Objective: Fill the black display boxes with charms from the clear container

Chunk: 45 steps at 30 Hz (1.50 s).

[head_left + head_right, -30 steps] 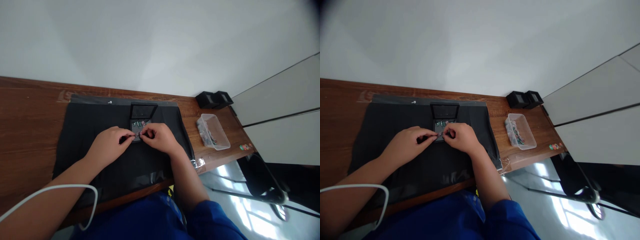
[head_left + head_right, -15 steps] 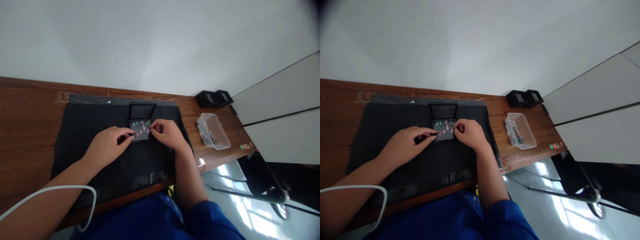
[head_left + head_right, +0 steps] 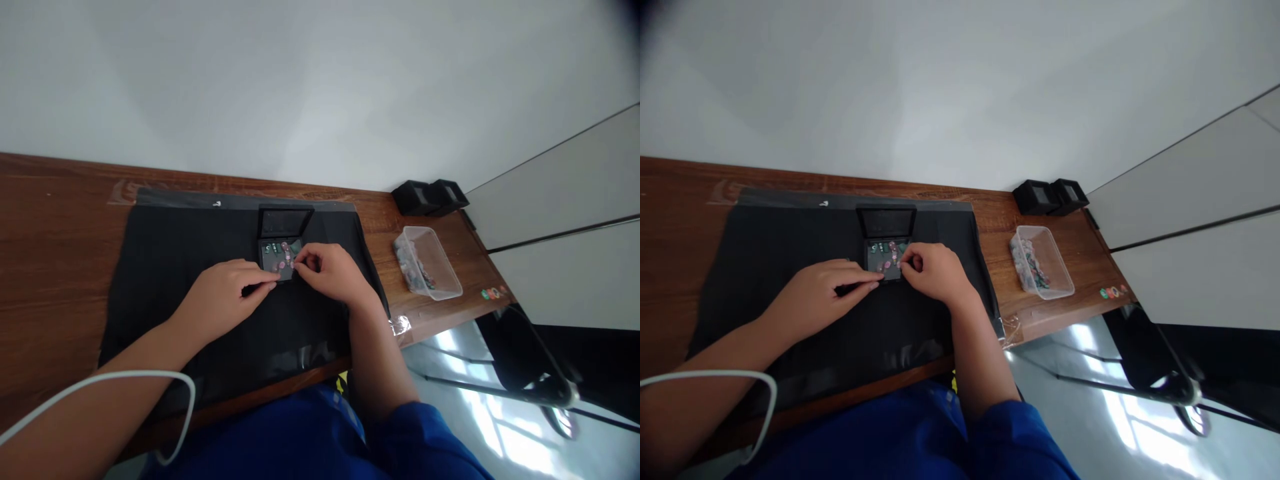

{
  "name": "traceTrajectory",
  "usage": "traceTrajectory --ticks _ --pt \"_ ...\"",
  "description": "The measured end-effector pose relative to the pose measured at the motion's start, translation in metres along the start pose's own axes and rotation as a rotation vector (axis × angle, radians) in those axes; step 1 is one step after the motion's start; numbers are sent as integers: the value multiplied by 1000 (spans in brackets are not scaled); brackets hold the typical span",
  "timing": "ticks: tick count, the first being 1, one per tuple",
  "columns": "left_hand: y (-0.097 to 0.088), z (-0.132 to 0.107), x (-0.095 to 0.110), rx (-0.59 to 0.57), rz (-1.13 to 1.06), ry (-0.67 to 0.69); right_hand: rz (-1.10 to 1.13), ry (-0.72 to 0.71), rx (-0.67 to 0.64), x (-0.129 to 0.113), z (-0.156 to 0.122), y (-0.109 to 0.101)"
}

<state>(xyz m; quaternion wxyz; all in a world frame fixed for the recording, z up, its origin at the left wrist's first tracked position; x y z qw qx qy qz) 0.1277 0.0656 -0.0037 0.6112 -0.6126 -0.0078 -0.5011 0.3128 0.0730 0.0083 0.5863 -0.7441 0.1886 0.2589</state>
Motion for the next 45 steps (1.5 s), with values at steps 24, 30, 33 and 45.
traceTrajectory --ticks 24,30,33,45 --pt "9 -2 -4 -91 60 -65 37 -106 55 -4 3 6" --pt "6 -1 -4 -87 29 -78 29 -105 40 -6 4 7" --pt "4 -1 -4 -76 23 -83 30 -96 27 -5 3 8" --pt "-19 -1 1 112 -109 -90 25 -113 10 -9 1 10"
Point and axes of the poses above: each hand's wrist, its own z-axis towards the middle knuckle, its own y-axis out of the palm, x = y × z, the point moved 8 cm from there along z, towards the middle knuckle, and after that the axes turned 1 degree about -x, right-handed, at the moved point
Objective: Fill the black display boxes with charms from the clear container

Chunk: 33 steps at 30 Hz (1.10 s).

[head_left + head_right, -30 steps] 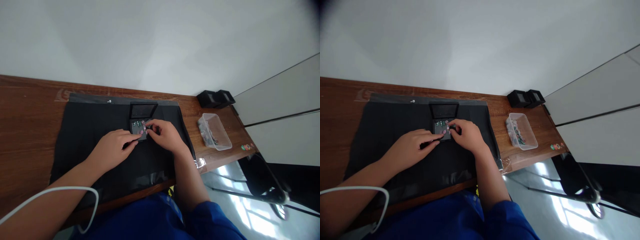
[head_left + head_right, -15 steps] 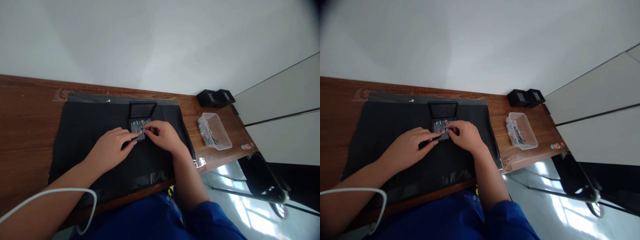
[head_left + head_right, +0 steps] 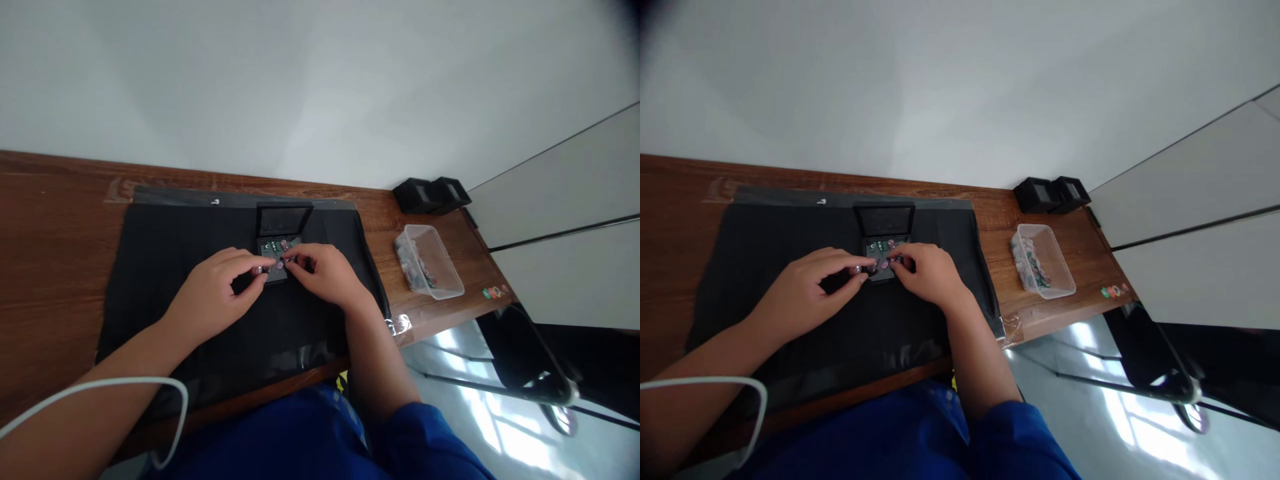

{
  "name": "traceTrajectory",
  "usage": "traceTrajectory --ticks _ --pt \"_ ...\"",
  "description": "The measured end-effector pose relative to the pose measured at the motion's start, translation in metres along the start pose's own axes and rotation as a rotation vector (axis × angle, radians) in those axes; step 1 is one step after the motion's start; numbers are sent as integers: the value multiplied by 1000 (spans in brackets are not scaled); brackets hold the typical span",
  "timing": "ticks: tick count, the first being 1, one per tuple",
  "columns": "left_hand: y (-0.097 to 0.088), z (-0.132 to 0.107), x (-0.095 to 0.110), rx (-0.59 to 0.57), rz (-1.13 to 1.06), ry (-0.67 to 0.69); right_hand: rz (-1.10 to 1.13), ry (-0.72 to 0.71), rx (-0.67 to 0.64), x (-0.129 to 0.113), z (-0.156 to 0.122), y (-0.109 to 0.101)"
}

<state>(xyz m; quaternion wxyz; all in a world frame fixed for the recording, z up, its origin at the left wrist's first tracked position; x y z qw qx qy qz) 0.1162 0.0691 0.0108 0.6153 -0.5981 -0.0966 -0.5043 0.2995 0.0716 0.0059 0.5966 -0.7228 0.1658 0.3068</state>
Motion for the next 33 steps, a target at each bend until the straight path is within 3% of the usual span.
traceTrajectory --ticks 4,7,10,14,17,21,26,33 --pt "-6 -1 -8 62 -115 -144 28 -11 23 1 0 -2" --pt "-8 -3 -17 109 -207 -250 89 -53 131 2 -2 -12" --pt "-4 -4 -26 120 -399 -333 172 -181 191 -8 -5 -17" --pt "6 -1 -28 68 -688 -410 266 -373 140 -28 -9 -9" --pt "10 0 -27 37 -790 -440 280 -447 161 -36 -10 -7" --pt "11 -1 -27 6 -785 -458 301 -494 206 -38 -12 -8" --pt "6 -2 -26 26 -692 -416 295 -444 89 -36 -11 4" --pt "6 -1 -19 -2 -700 -380 293 -377 77 -33 -10 8"
Point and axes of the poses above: each hand's wrist, its own z-axis towards the middle knuckle, its own y-axis out of the palm, x = y × z, the point moved 8 cm from there along z, towards the middle knuckle, and after that the axes turned 1 degree about -x, right-handed, at the moved point
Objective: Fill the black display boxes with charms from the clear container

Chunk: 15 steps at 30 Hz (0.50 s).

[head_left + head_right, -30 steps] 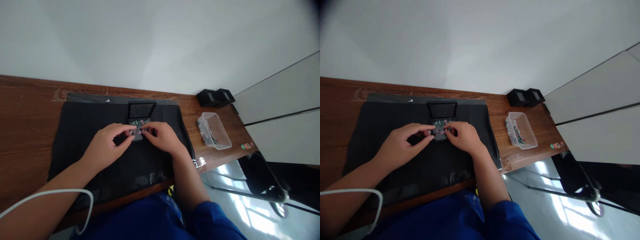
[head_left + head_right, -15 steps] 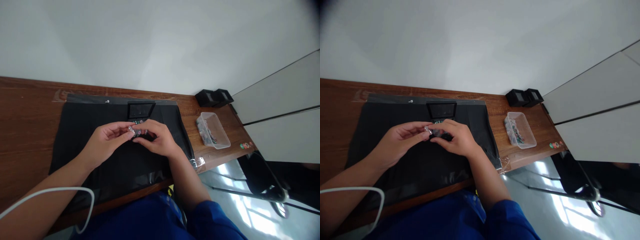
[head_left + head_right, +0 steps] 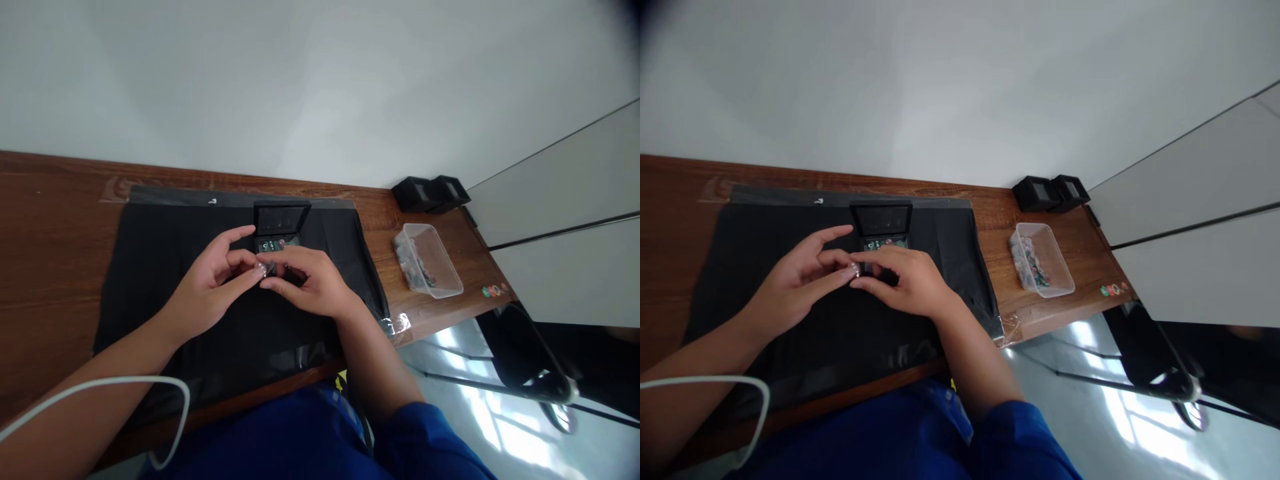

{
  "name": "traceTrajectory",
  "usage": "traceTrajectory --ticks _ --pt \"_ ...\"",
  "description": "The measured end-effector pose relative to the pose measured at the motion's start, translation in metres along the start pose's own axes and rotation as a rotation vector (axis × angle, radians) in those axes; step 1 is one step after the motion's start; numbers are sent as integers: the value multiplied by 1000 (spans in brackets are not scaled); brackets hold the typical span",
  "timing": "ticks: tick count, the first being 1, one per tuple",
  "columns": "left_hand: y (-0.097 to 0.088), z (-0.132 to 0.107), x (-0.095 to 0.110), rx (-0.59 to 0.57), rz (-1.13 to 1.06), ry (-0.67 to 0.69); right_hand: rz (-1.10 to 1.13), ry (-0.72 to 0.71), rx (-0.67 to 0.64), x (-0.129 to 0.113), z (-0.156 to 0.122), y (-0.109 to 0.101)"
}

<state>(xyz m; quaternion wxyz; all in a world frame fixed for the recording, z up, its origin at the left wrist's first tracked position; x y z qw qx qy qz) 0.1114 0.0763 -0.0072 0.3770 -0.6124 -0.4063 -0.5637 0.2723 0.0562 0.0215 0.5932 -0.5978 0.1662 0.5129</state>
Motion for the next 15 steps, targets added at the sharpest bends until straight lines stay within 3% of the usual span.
traceTrajectory --ticks 8,11,15 --pt "4 1 -4 -34 -65 -23 -59 2 -3 -4 -2 -1" --pt "-2 2 -7 17 -94 -55 -103 53 54 4 -4 -17" --pt "-24 7 -4 172 -98 -43 -138 241 107 29 -9 -47"
Point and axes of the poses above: each hand's wrist, its own z-axis towards the middle knuckle, its own y-axis out of the palm, x = y × z, the point moved 8 cm from there along z, towards the middle knuckle, and after that the axes turned 1 degree about -x, right-handed, at the moved point
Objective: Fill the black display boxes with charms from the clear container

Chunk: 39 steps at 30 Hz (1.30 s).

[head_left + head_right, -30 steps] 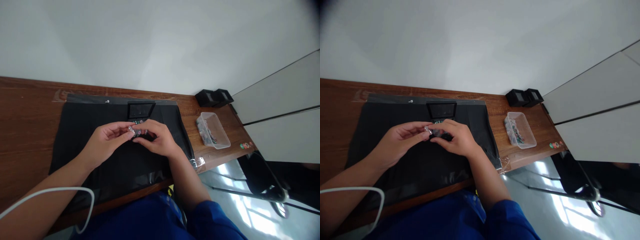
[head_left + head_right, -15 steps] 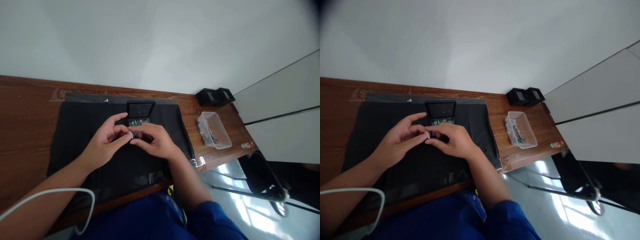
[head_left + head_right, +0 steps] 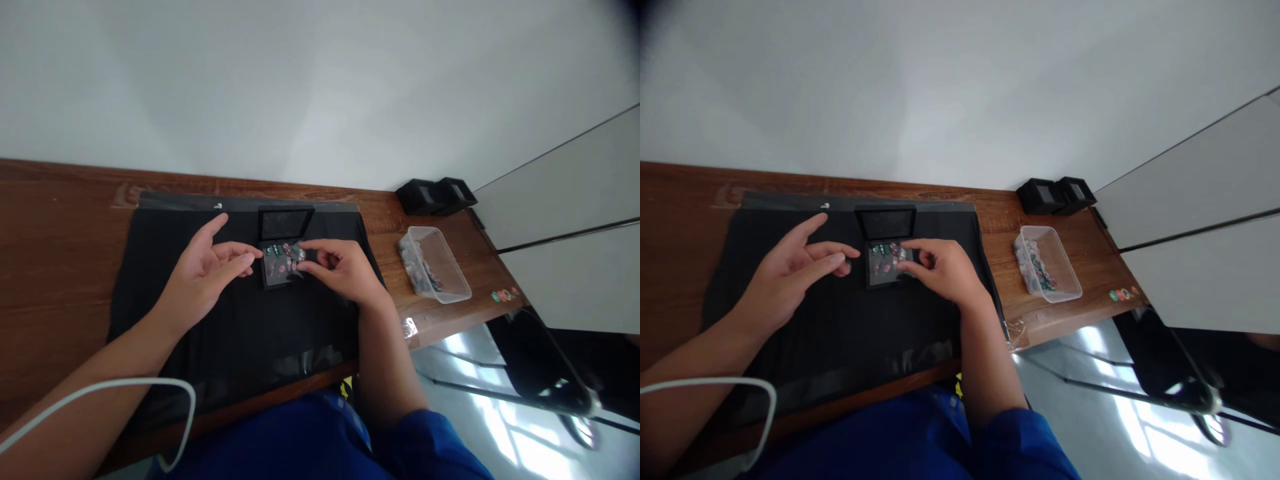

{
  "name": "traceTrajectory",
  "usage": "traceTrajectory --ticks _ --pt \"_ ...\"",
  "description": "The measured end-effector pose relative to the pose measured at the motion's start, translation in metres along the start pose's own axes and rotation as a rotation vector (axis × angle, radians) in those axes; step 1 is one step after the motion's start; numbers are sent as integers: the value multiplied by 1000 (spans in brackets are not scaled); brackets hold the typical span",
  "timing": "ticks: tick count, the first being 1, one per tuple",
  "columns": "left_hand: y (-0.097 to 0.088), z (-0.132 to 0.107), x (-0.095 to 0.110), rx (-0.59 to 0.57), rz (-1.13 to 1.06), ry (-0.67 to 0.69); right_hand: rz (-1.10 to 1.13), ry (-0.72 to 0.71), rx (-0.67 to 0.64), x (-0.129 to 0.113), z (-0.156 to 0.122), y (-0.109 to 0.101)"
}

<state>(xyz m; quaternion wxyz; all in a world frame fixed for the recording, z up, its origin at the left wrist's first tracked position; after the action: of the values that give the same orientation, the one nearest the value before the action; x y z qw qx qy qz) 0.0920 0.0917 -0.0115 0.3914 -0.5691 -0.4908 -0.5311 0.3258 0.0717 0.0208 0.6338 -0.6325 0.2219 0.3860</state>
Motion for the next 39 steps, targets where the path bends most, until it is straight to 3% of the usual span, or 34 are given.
traceTrajectory --ticks 5,9,12,15,19,24,32,39 --pt "-30 10 7 269 -10 70 -78 130 -105 18 4 -4" --pt "-39 11 7 342 61 115 -88 197 -170 21 3 3" --pt "-34 9 15 261 436 217 -107 276 -210 24 0 8" --pt "-20 6 19 59 850 382 -122 298 -219 25 0 10" --pt "-18 10 4 -92 1029 407 -134 293 -200 24 0 10" --pt "-22 16 -10 -108 1113 410 -79 273 -133 27 1 5" --pt "-30 23 -7 -80 1091 431 -57 244 -44 27 1 -1" --pt "-23 23 -9 -81 1041 372 -62 199 40 24 2 -3"
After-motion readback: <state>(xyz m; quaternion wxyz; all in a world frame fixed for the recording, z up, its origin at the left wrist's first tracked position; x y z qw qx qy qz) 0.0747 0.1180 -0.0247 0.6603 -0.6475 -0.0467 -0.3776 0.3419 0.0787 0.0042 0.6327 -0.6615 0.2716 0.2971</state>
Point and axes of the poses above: each hand's wrist, its own z-axis towards the middle knuckle, its own y-axis out of the palm, x = y × z, the point moved 8 cm from there along z, towards the middle knuckle, and after that the axes turned 1 degree about -x, right-handed, at the moved point
